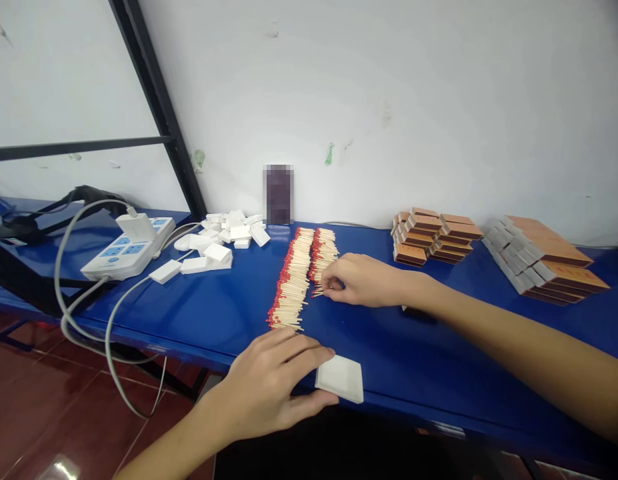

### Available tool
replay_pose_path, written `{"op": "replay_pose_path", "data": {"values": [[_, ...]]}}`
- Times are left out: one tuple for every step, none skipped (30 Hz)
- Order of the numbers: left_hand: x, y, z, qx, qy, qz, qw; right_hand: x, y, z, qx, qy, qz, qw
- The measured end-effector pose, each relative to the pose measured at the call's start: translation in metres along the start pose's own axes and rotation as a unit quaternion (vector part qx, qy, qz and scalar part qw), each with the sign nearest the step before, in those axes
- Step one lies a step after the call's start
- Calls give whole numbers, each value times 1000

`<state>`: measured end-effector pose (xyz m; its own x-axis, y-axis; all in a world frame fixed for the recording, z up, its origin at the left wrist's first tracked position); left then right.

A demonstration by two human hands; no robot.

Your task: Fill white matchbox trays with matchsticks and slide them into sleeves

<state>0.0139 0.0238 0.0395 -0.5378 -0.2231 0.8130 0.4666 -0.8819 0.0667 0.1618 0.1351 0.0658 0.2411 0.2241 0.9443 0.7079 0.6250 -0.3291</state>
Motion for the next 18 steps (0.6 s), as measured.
{"op": "replay_pose_path", "data": {"values": [[0, 0, 0, -1, 0, 0, 1000, 0, 0, -1, 0, -7, 12, 1000], [0, 0, 0, 0, 1, 0, 1000, 0, -1, -1, 0, -19, 26, 999], [0, 0, 0, 0, 0, 1, 1000, 0, -3, -3, 3, -33, 42, 999], [0, 0, 0, 1, 1, 1, 1000, 0, -4, -4, 5, -47, 57, 997], [0, 0, 0, 1, 0, 1, 1000, 1, -6, -5, 8, -58, 66, 996], [0, -1, 0, 1, -1, 1, 1000, 2, -7, -6, 10, -65, 71, 995], [0, -1, 0, 1, -2, 0, 1000, 3, -9, -7, 11, -65, 70, 995], [-1, -1, 0, 0, -3, -1, 1000, 4, -9, -7, 9, -62, 67, 996], [-1, -1, 0, 0, -2, -2, 1000, 5, -9, -8, 7, -57, 61, 996], [-1, -1, 0, 0, -2, -2, 1000, 6, -9, -8, 4, -52, 55, 997], [-1, -1, 0, 1, -2, -2, 1000, 7, -8, -8, 1, -48, 48, 998], [-1, -2, 0, 2, -3, -1, 1000, 7, -7, -7, -2, -45, 42, 998], [-1, -2, 0, 3, -5, 1, 1000, 7, -6, -7, -4, -43, 36, 998], [-1, -1, 0, 3, -5, 2, 1000, 6, -6, -7, -3, -43, 32, 999], [-1, -1, 1, 2, -6, 3, 1000, 6, -5, -6, 1, -42, 30, 999], [-1, -1, 1, 1, -5, 3, 1000, 6, -5, -6, 6, -43, 29, 999], [-1, -1, 1, -1, -5, 2, 1000, 5, -5, -6, 10, -44, 30, 999], [-1, 0, 1, -2, -5, 1, 1000, 4, -6, -6, 14, -45, 33, 998]]}}
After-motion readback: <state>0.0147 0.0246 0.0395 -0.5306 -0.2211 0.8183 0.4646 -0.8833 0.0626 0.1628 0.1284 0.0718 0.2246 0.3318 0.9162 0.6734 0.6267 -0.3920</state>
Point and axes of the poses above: each hand's wrist, its own z-axis towards the middle knuckle, its own x-axis out of the back of the hand, y = z × x, the point moved 6 cm from there along z, towards the middle knuckle, and after that the axes turned 9 degrees about z, right-handed, at the moved point
